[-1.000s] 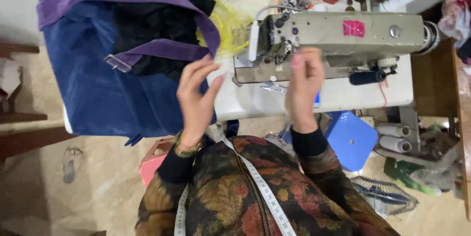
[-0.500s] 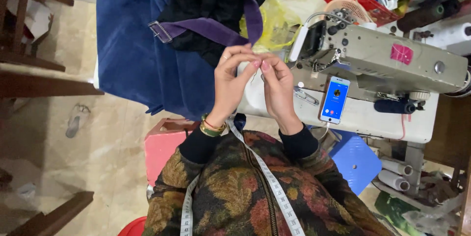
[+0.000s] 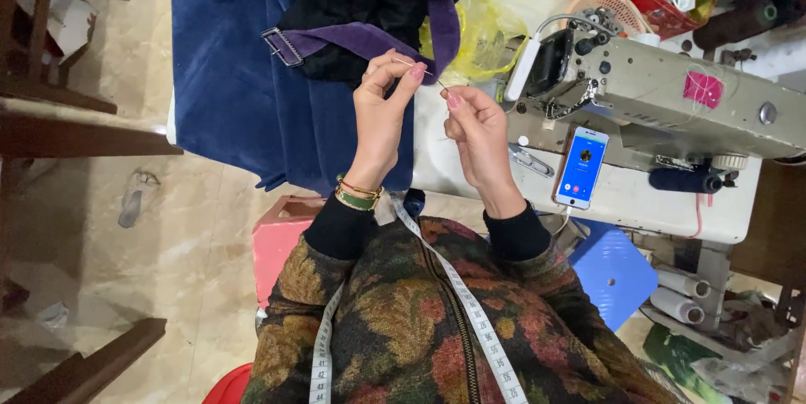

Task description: The person prepares a sewing machine by threading the needle and adjusting the tension. They use scissors to cut thread and handle a spool of thread. The person also interacts with a smartphone placed on the machine and handles a piece of purple fabric.

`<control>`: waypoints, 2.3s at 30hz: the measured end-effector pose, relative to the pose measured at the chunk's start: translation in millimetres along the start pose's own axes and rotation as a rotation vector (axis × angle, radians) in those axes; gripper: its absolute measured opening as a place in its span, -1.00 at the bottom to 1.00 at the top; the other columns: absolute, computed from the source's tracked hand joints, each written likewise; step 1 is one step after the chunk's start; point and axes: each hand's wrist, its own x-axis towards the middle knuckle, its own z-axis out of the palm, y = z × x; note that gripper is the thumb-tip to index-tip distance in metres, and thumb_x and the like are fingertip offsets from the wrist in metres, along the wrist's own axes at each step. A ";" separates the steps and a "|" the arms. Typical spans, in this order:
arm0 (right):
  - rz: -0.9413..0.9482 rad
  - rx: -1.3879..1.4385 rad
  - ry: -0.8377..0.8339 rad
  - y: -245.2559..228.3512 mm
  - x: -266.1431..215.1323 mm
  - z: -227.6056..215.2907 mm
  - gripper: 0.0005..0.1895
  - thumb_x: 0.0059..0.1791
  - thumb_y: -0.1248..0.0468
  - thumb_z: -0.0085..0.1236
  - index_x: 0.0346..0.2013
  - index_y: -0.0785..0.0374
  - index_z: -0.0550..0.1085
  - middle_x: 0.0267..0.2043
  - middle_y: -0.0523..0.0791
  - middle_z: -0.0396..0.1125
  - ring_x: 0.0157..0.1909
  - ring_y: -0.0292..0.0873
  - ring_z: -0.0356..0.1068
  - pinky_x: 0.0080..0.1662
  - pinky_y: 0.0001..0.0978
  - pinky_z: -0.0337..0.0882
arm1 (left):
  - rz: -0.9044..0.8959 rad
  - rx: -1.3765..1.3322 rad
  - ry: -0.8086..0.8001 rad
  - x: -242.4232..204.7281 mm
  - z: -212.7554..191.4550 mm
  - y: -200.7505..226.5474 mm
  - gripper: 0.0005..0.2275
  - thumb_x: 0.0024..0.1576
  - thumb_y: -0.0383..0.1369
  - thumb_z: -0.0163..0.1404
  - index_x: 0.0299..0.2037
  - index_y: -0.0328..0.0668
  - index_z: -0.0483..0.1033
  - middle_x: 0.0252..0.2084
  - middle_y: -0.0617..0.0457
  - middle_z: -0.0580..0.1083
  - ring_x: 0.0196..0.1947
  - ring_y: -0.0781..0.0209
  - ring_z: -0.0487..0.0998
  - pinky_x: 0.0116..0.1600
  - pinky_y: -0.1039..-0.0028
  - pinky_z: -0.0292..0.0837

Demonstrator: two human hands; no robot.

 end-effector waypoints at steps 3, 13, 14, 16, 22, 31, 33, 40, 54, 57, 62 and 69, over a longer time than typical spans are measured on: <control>-0.033 -0.017 0.044 8.0 4.7 -10.6 -0.84 0.14 0.36 0.11 -0.06 0.45 0.50 -0.54 -0.26 0.09 -0.55 -0.51 -0.11 -0.43 -0.63 0.05 | -0.021 -0.008 -0.013 0.5 5.9 -1.2 -0.83 0.26 -0.30 0.15 -0.29 -0.23 0.59 -0.12 0.06 0.34 0.33 0.08 0.14 0.43 0.12 -0.07; -0.056 -0.071 0.132 -9.9 -3.9 -13.7 -0.83 0.14 0.33 0.11 -0.08 0.43 0.51 -0.53 -0.26 0.08 -0.51 -0.51 -0.04 -0.37 -0.64 0.11 | -0.129 -0.113 -0.064 1.2 19.4 -6.8 -0.84 0.27 -0.29 0.13 -0.22 -0.23 0.61 -0.05 0.01 0.41 0.34 0.06 0.20 0.39 0.10 0.01; -0.059 -0.096 0.145 -10.4 -4.8 -15.0 -0.83 0.13 0.33 0.12 -0.08 0.42 0.51 -0.53 -0.26 0.08 -0.51 -0.51 0.00 -0.36 -0.64 0.12 | -0.139 -0.115 -0.059 1.9 19.7 -9.5 -0.84 0.27 -0.29 0.13 -0.22 -0.22 0.61 -0.04 0.02 0.42 0.34 0.07 0.21 0.39 0.10 0.03; -0.064 -0.121 0.168 -9.7 -9.2 -19.8 -0.83 0.13 0.32 0.14 -0.08 0.40 0.52 -0.53 -0.26 0.09 -0.51 -0.51 0.03 -0.35 -0.65 0.14 | -0.154 -0.117 -0.062 2.2 20.0 -12.5 -0.85 0.26 -0.29 0.14 -0.22 -0.21 0.61 -0.04 0.04 0.43 0.33 0.08 0.23 0.38 0.10 0.05; -0.018 -0.335 0.259 -3.9 -32.9 -53.3 -0.87 0.10 0.30 0.20 -0.18 0.33 0.58 -0.51 -0.27 0.13 -0.44 -0.48 0.09 -0.30 -0.60 0.22 | -0.058 -0.072 -0.022 4.3 18.0 1.6 -0.86 0.27 -0.31 0.12 -0.24 -0.21 0.58 -0.07 0.04 0.45 0.28 0.18 0.35 0.44 0.25 0.15; -0.022 -0.419 0.464 0.0 -65.9 -111.4 -0.91 0.13 0.32 0.14 -0.19 0.27 0.57 -0.51 -0.30 0.10 -0.43 -0.48 0.12 -0.27 -0.63 0.23 | -0.061 -0.027 0.045 4.2 18.2 -7.4 -0.84 0.28 -0.26 0.11 -0.23 -0.16 0.59 -0.12 0.12 0.46 0.16 0.26 0.45 0.32 0.31 0.29; -0.058 -0.439 0.510 0.8 -70.4 -121.2 -0.91 0.13 0.33 0.11 -0.19 0.28 0.55 -0.50 -0.31 0.07 -0.40 -0.50 0.11 -0.26 -0.66 0.20 | -0.064 -0.020 0.049 4.4 18.3 -11.5 -0.86 0.28 -0.26 0.11 -0.23 -0.12 0.58 -0.12 0.15 0.47 0.12 0.31 0.46 0.28 0.33 0.32; -0.195 -0.682 0.382 -27.7 -58.2 -83.8 -0.89 0.11 0.42 0.17 -0.07 0.29 0.57 -0.37 -0.16 0.18 -0.26 -0.34 0.19 -0.12 -0.40 0.32 | -0.102 -0.049 -0.097 -15.0 41.1 -59.7 -0.95 0.19 -0.41 0.17 -0.29 -0.16 0.59 -0.10 0.06 0.52 0.07 0.32 0.46 0.23 0.36 0.38; -0.551 -1.082 0.235 -30.0 -44.6 -34.2 -0.85 0.07 0.40 0.26 -0.08 0.14 0.62 -0.27 -0.19 0.25 -0.21 -0.17 0.39 -0.03 -0.30 0.27 | 0.038 0.177 -0.270 -36.3 41.9 -38.5 -0.96 0.21 -0.42 0.17 -0.28 -0.17 0.64 -0.16 0.05 0.43 0.17 0.06 0.41 0.33 0.16 0.19; -0.602 -1.128 0.243 -27.2 -48.1 -34.4 -0.86 0.05 0.41 0.29 -0.12 0.16 0.63 -0.29 -0.19 0.31 -0.23 -0.18 0.39 -0.06 -0.32 0.21 | 0.126 0.267 -0.302 -38.7 40.3 -30.6 -0.98 0.19 -0.46 0.17 -0.29 -0.17 0.62 -0.16 0.04 0.44 0.16 0.00 0.43 0.31 0.13 0.20; -0.620 -1.104 0.283 -27.0 -61.9 -35.5 -0.84 0.01 0.49 0.30 -0.15 0.23 0.63 -0.35 -0.15 0.34 -0.26 -0.15 0.41 -0.04 -0.29 0.25 | 0.173 0.299 -0.351 -45.9 42.3 -13.3 -0.96 0.19 -0.48 0.19 -0.26 -0.15 0.58 -0.18 0.05 0.48 0.10 0.01 0.50 0.26 0.16 0.27; -0.567 -1.004 0.401 -28.3 -78.7 -41.9 -0.83 0.02 0.48 0.28 -0.14 0.21 0.62 -0.38 -0.17 0.37 -0.27 -0.17 0.41 -0.02 -0.28 0.29 | -0.005 0.194 -0.399 -55.3 44.1 -4.4 -0.91 0.17 -0.53 0.19 -0.34 -0.20 0.54 -0.28 0.00 0.55 0.06 0.02 0.54 0.28 0.07 0.29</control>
